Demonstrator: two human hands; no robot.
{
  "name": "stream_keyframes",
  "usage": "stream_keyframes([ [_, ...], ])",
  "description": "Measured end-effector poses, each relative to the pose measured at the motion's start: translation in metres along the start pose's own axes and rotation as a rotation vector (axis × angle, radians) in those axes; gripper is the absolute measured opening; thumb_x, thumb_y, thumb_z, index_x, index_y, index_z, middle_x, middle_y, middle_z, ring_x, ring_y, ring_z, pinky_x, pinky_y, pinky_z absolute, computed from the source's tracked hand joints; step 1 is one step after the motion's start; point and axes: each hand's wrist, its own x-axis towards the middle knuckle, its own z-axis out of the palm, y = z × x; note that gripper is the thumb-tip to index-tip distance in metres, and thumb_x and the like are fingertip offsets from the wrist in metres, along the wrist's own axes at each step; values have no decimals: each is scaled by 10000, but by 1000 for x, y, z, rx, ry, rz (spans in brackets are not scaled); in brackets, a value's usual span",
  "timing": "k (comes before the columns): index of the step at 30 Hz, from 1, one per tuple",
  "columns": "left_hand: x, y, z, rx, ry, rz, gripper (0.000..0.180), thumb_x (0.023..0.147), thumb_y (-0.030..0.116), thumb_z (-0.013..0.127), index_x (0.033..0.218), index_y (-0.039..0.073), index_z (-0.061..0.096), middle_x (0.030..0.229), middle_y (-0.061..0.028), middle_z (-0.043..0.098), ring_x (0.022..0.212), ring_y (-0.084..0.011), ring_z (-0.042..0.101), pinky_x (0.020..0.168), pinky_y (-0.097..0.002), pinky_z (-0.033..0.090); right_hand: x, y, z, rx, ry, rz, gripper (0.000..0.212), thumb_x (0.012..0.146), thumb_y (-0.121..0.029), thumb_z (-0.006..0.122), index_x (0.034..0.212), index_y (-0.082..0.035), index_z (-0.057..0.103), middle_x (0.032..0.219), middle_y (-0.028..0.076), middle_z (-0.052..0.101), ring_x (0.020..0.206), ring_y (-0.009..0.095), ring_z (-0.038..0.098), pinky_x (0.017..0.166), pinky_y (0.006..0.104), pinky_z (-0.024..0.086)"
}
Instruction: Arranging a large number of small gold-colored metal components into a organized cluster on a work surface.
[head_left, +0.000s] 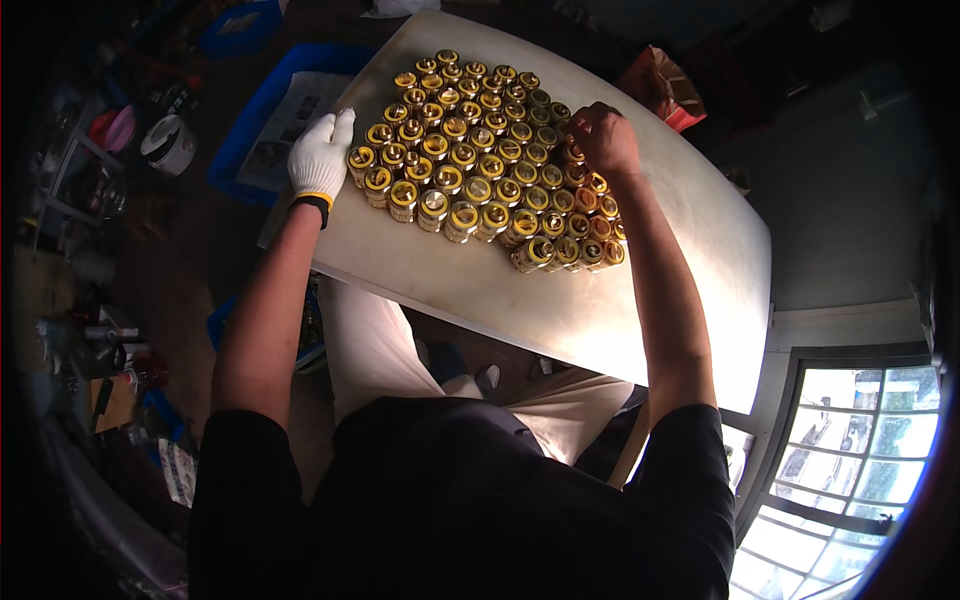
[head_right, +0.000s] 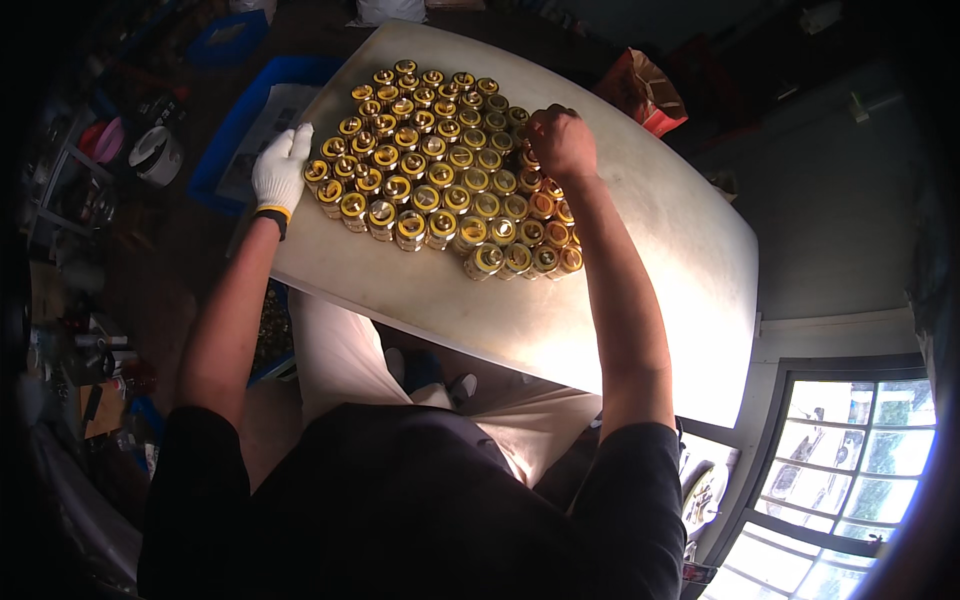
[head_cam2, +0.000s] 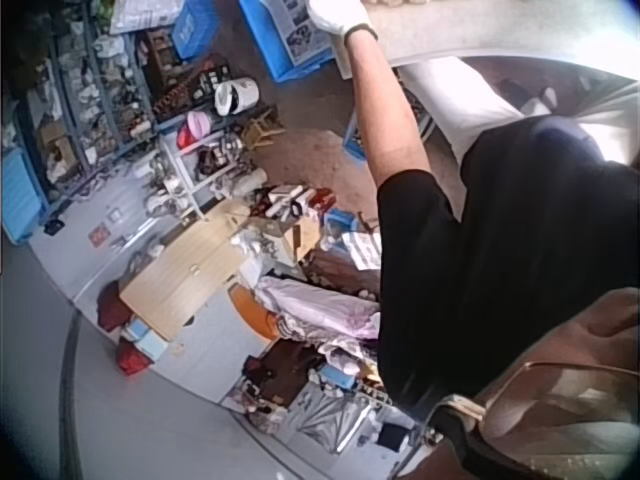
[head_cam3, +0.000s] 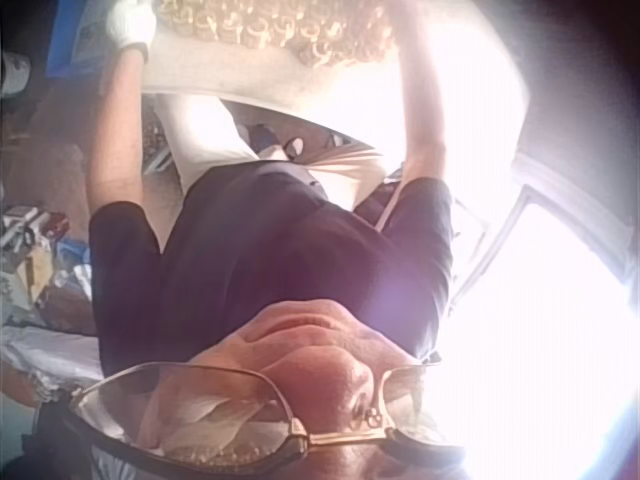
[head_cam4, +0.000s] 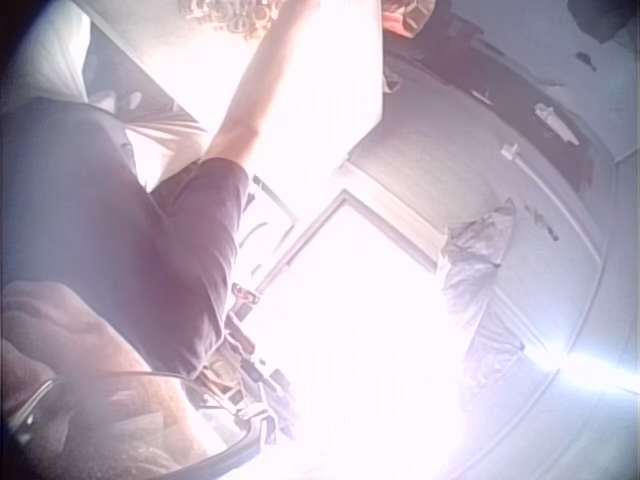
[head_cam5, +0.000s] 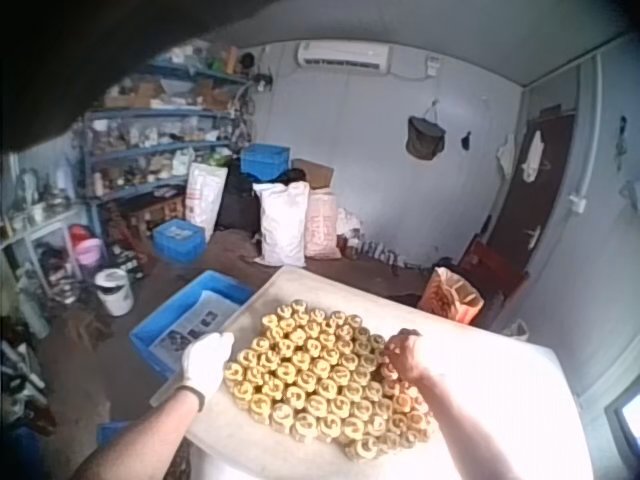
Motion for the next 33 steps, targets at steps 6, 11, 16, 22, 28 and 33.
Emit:
stream_keyframes([
  [6,-1,-2,0,8,9,19,543,1067,589,541,967,92,736,988,-204,725,956,-456,677,807,-513,518,24,1,3,98,60,50,173,928,-228,670,994,-139,802,952,140,794,916,352,772,849,479,600],
  [11,0,0,0,-13,16,42,560,1067,591,544,992,70,737,1018,-200,726,971,-449,674,813,-504,512,36,2,10,99,-56,79,188,897,-251,686,1003,-167,817,970,106,805,945,337,775,875,456,606],
  [16,-1,6,-3,-6,-21,-13,567,1069,590,543,1016,62,741,1039,-201,731,984,-441,676,831,-490,511,40,0,10,-28,-109,85,166,888,-254,698,962,-160,814,941,99,801,932,329,773,847,469,612],
  [22,-1,-4,2,-14,15,46,562,1079,572,540,1022,50,740,1032,-200,738,987,-444,677,841,-478,515,45,9,22,57,-67,185,161,851,-258,776,956,-142,813,981,118,801,949,339,770,857,472,616],
  [28,5,-12,5,-120,-40,-18,515,1089,505,582,1011,19,733,954,-214,720,886,-402,673,820,-447,509,51,-3,16,44,-80,347,146,849,-268,789,949,-166,821,1014,121,805,995,362,768,898,475,616],
  [33,2,-9,2,-96,-24,15,528,1101,501,580,1012,1,722,888,-189,711,793,-315,641,798,-405,502,10,-2,-31,156,65,220,179,882,-248,796,983,-103,821,1007,164,807,947,371,775,856,479,617],
])
